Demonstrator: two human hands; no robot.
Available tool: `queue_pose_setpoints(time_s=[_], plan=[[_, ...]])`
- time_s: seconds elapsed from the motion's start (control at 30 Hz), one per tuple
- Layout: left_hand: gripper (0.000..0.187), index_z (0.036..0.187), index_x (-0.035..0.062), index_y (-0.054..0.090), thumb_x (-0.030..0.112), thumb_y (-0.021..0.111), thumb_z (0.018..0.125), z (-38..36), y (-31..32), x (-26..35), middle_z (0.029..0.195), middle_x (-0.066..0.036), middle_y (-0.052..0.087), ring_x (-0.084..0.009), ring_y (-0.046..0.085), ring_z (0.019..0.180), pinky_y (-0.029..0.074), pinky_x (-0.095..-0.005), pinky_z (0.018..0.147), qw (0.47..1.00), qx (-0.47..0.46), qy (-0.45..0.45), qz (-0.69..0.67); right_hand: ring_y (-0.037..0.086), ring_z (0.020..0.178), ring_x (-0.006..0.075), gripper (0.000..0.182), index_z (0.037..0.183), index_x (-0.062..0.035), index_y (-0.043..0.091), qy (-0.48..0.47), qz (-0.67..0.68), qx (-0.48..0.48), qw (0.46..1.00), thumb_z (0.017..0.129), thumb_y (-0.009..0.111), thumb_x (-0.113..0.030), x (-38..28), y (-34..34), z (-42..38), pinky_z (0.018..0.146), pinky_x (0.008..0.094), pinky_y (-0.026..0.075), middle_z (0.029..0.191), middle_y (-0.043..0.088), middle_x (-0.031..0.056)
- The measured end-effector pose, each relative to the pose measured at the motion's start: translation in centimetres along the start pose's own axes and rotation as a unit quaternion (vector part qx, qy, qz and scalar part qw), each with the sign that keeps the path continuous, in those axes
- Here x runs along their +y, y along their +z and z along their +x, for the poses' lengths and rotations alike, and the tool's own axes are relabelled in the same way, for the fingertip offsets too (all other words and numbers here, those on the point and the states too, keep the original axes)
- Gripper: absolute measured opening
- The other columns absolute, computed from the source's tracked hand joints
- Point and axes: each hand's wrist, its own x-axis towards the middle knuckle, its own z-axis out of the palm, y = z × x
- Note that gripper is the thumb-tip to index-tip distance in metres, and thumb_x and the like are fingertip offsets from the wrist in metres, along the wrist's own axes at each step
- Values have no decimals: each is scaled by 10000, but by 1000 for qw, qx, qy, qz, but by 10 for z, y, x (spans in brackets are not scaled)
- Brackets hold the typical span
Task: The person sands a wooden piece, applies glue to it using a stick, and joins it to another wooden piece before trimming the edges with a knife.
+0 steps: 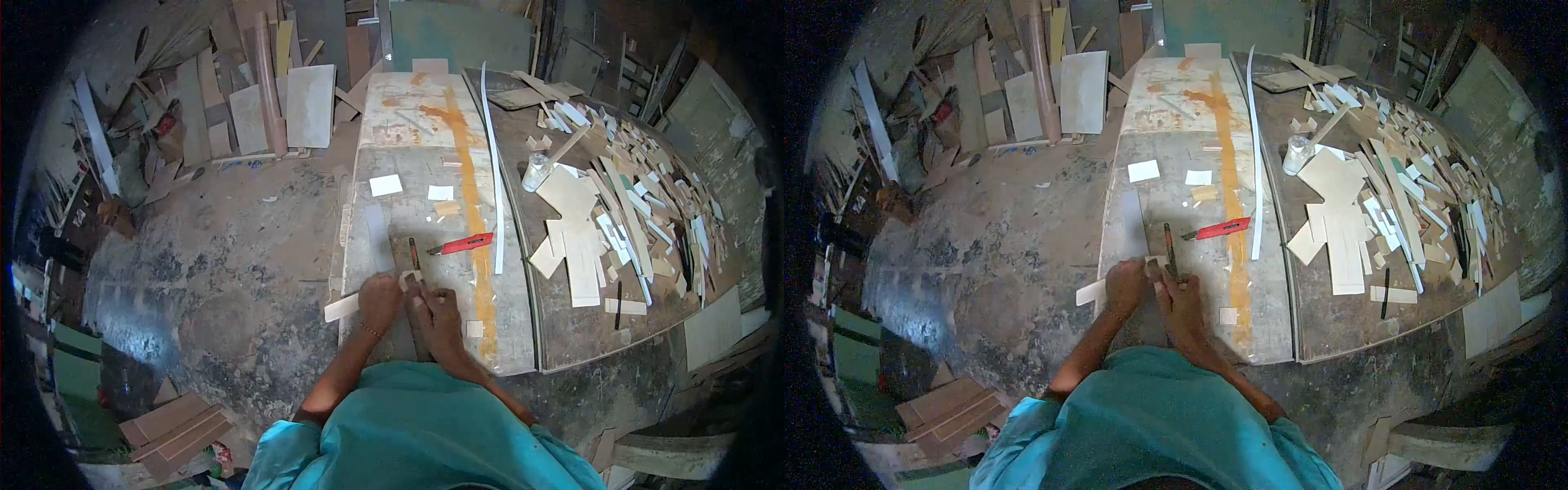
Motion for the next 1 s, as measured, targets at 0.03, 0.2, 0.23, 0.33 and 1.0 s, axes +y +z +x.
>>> queue_pose_setpoints(time_s=[0.03,0.2,0.23,0.33,1.0], plan=[[141,662,33,626,155,558,689,-2,0,-1,646,-161,600,-291,601,601,477,-386,602,1000,10,6,1,506,767,286,335,1113,-57,564,-7,-3,17,1000,884,463,-281,3,4,-4,671,358,416,839,485,161],[123,678,47,626,151,561,684,-15,-6,19,653,-149,594,-289,600,634,474,-399,612,994,-103,36,27,499,768,273,322,1094,-51,570,87,54,-37,994,884,462,-270,25,-1,21,663,359,412,843,483,151],[122,679,51,629,149,558,687,-15,-8,20,653,-150,595,-291,600,639,474,-404,615,994,-95,52,13,499,772,271,317,1094,-53,571,80,55,-27,995,886,459,-264,23,0,19,667,357,413,847,486,151],[125,688,53,628,155,557,690,-7,-6,11,656,-154,595,-295,602,639,475,-409,612,990,-118,-76,22,503,788,261,313,1099,-59,571,37,48,-27,998,887,457,-259,4,-3,5,683,350,417,855,498,152],[156,715,40,603,193,583,694,-21,10,11,688,-144,590,-304,587,712,472,-412,623,996,-89,-6,-14,500,824,315,283,1097,-81,562,78,52,-48,994,868,484,-228,18,-2,17,710,395,423,862,476,189]])
